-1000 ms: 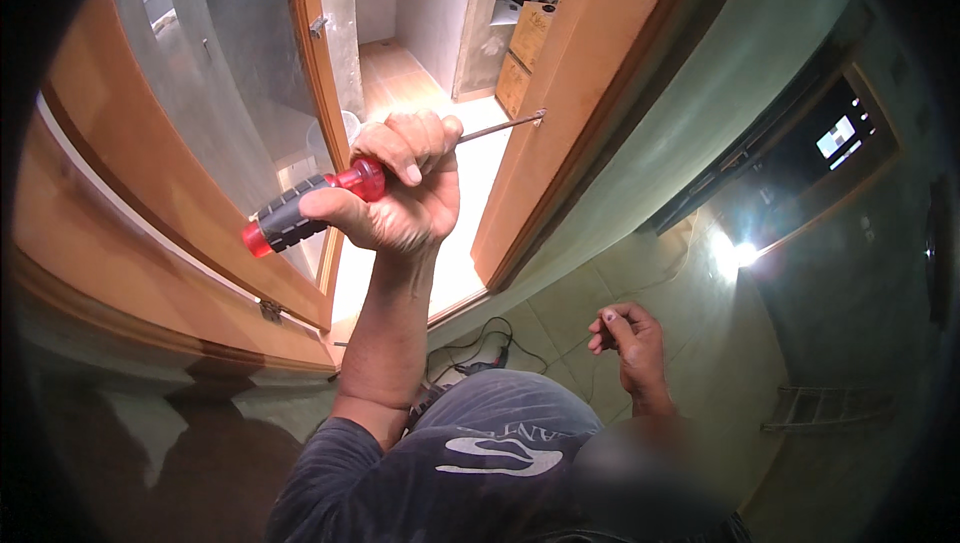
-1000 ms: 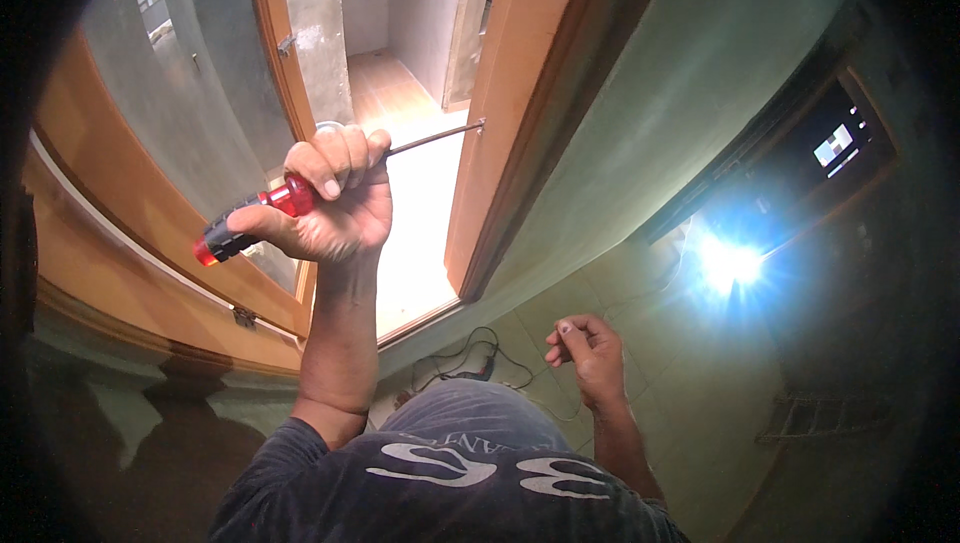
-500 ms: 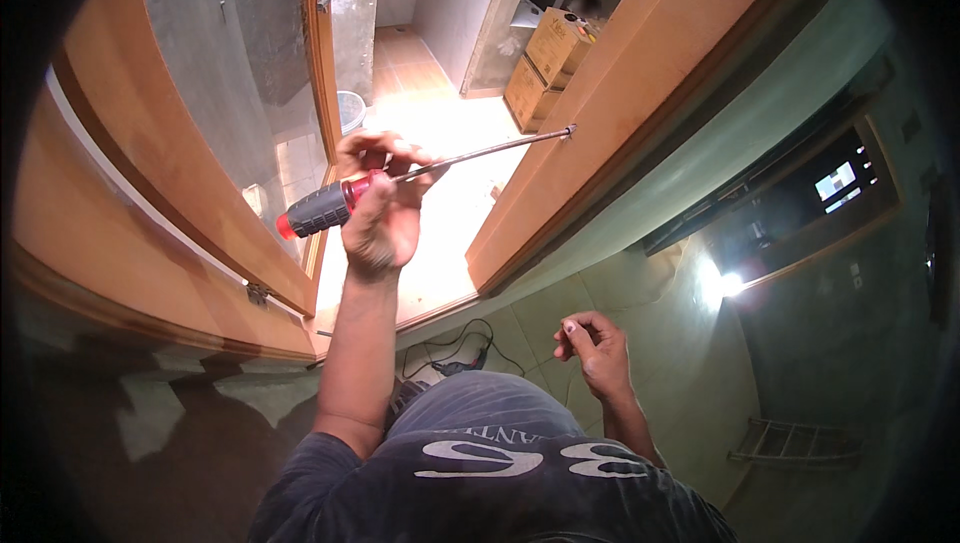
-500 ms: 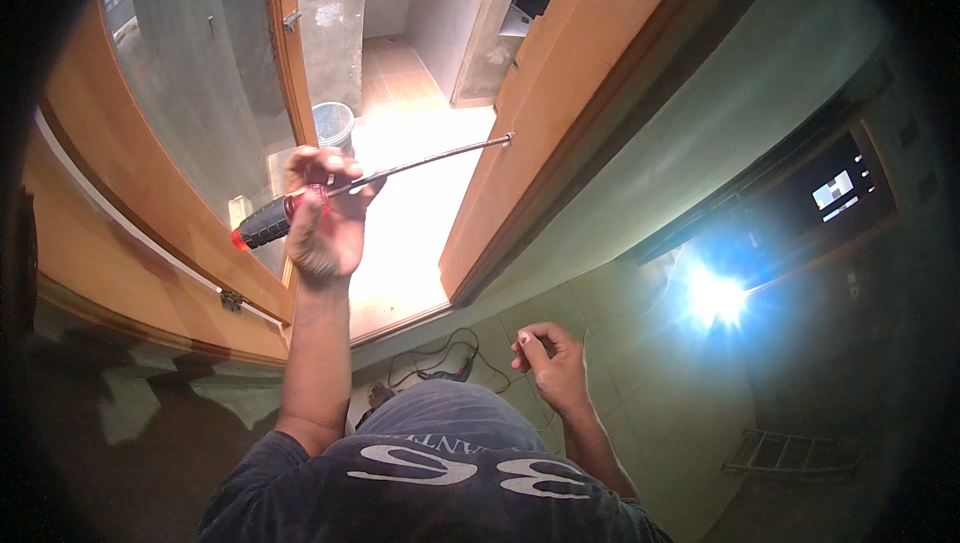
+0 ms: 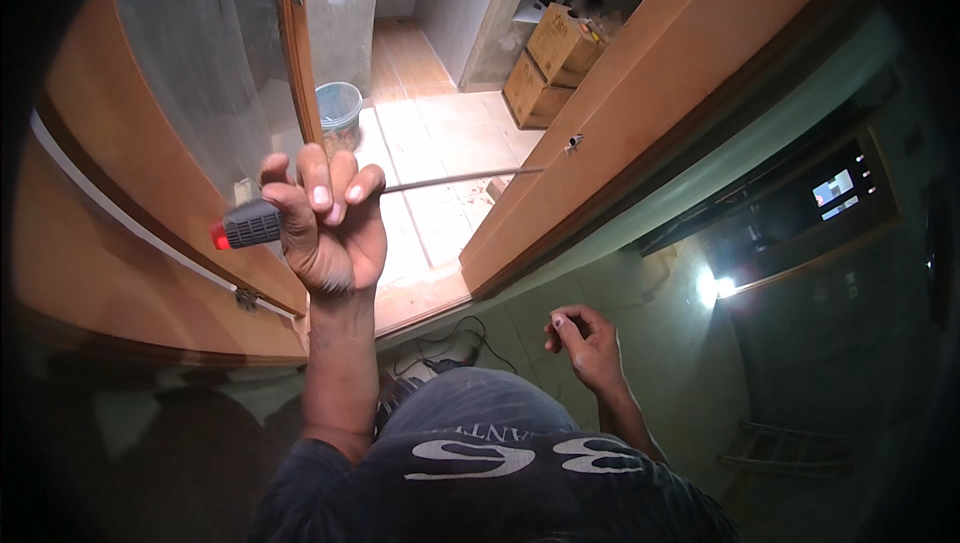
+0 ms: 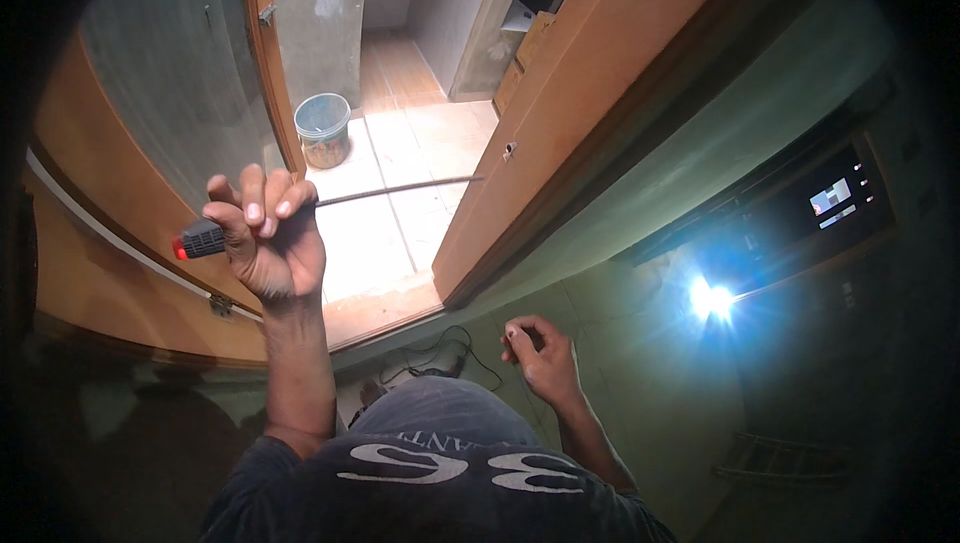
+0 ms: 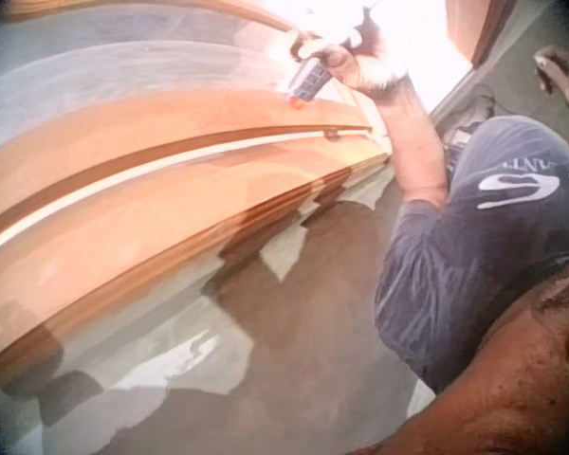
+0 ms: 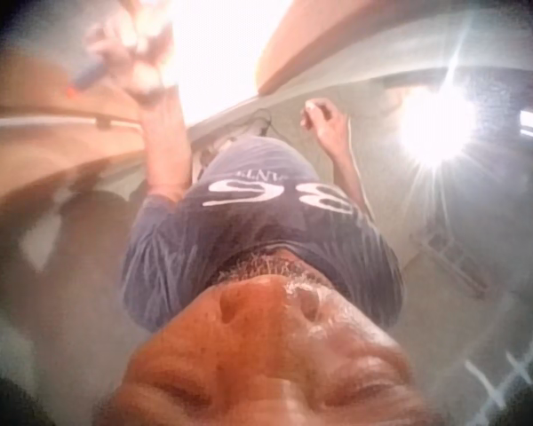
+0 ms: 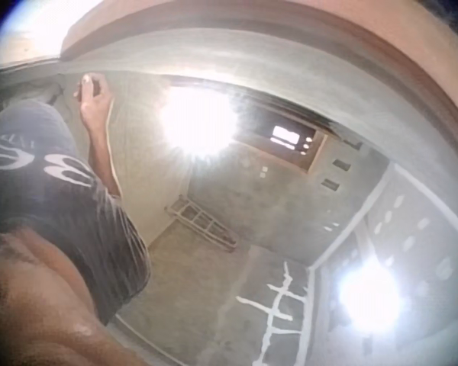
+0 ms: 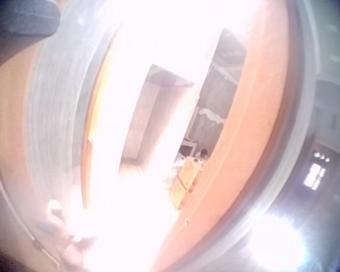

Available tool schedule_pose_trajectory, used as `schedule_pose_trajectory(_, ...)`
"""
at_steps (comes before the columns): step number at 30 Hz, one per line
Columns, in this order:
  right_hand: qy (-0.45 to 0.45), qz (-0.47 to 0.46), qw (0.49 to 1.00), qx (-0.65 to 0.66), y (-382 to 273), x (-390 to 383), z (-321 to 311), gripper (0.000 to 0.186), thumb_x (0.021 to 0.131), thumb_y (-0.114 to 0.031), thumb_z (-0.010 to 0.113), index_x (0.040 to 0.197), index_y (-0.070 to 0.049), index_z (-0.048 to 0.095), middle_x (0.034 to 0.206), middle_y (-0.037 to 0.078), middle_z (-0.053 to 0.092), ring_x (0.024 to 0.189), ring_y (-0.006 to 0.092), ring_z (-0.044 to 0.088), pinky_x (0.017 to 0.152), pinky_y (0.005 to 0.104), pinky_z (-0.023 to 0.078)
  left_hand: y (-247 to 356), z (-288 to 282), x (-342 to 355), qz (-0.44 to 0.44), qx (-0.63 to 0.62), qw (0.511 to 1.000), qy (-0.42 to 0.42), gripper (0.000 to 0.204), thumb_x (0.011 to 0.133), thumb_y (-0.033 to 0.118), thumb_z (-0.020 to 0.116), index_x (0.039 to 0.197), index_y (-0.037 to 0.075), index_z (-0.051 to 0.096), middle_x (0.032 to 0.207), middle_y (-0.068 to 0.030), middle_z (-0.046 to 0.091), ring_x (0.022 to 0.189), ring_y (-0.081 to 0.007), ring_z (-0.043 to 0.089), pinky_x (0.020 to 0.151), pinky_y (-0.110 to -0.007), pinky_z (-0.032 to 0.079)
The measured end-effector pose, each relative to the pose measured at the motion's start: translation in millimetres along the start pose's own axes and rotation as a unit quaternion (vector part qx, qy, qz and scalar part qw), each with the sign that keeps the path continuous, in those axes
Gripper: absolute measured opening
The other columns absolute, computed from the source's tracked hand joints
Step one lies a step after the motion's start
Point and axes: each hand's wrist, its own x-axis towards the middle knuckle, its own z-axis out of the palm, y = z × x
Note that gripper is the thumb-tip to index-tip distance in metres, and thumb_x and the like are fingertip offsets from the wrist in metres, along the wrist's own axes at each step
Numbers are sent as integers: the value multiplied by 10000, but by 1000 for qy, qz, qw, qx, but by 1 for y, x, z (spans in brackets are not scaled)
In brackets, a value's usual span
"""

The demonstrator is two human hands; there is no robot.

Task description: The person installs a door latch and strike plate on a wooden door frame. They use a hammer to drive nails into the frame and a screwdriver to tighten screws on the latch mechanism. The person moves between the door frame and a nearby work area to retrieve tools.

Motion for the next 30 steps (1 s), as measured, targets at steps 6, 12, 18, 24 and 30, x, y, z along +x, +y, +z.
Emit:
schedule_pose_trajectory(6, -11, 2, 1000, -12, 5, 0, 0, 126, 1026, -129, 611, 1022, -15, 665, 882, 53, 683, 726, 112, 654, 655, 268, 526, -9, 18, 19, 17, -2, 999, -48, 269, 965, 319, 686, 1197, 186, 716, 757, 35, 521, 700, -72, 474, 776, -256, 474)
schedule_pose_trajectory(12, -2, 14, 1000, -11, 11, -3, -2, 125, 1023, -131, 614, 1022, -17, 665, 883, 51, 683, 721, 114, 656, 653, 268, 527, -12, 16, 24, 21, 9, 998, -58, 242, 973, 304, 682, 1183, 188, 714, 750, 32, 522, 702, -71, 477, 778, -266, 472)
schedule_pose_trajectory(18, -2, 19, 1000, -11, 15, -2, -1, 128, 1023, -135, 613, 1020, -18, 664, 881, 48, 682, 717, 113, 656, 649, 268, 529, -12, 12, 23, 25, 12, 998, -56, 242, 972, 299, 684, 1187, 192, 713, 750, 32, 527, 699, -68, 482, 779, -262, 465)
schedule_pose_trajectory(24, -11, 13, 1000, -17, 17, 1, 0, 126, 1026, -130, 604, 1017, -19, 663, 873, 43, 674, 712, 107, 650, 649, 264, 531, -18, 16, 26, 23, 19, 997, -66, 240, 966, 299, 691, 1178, 190, 713, 752, 36, 528, 698, -64, 482, 788, -258, 467)
schedule_pose_trajectory(30, 0, 23, 1000, -17, 23, 2, -2, 130, 1026, -135, 605, 1022, -17, 659, 875, 44, 674, 715, 108, 650, 651, 264, 531, -13, 18, 23, 18, 3, 998, -56, 226, 957, 296, 705, 1153, 184, 713, 746, 41, 519, 694, -67, 478, 788, -261, 468)
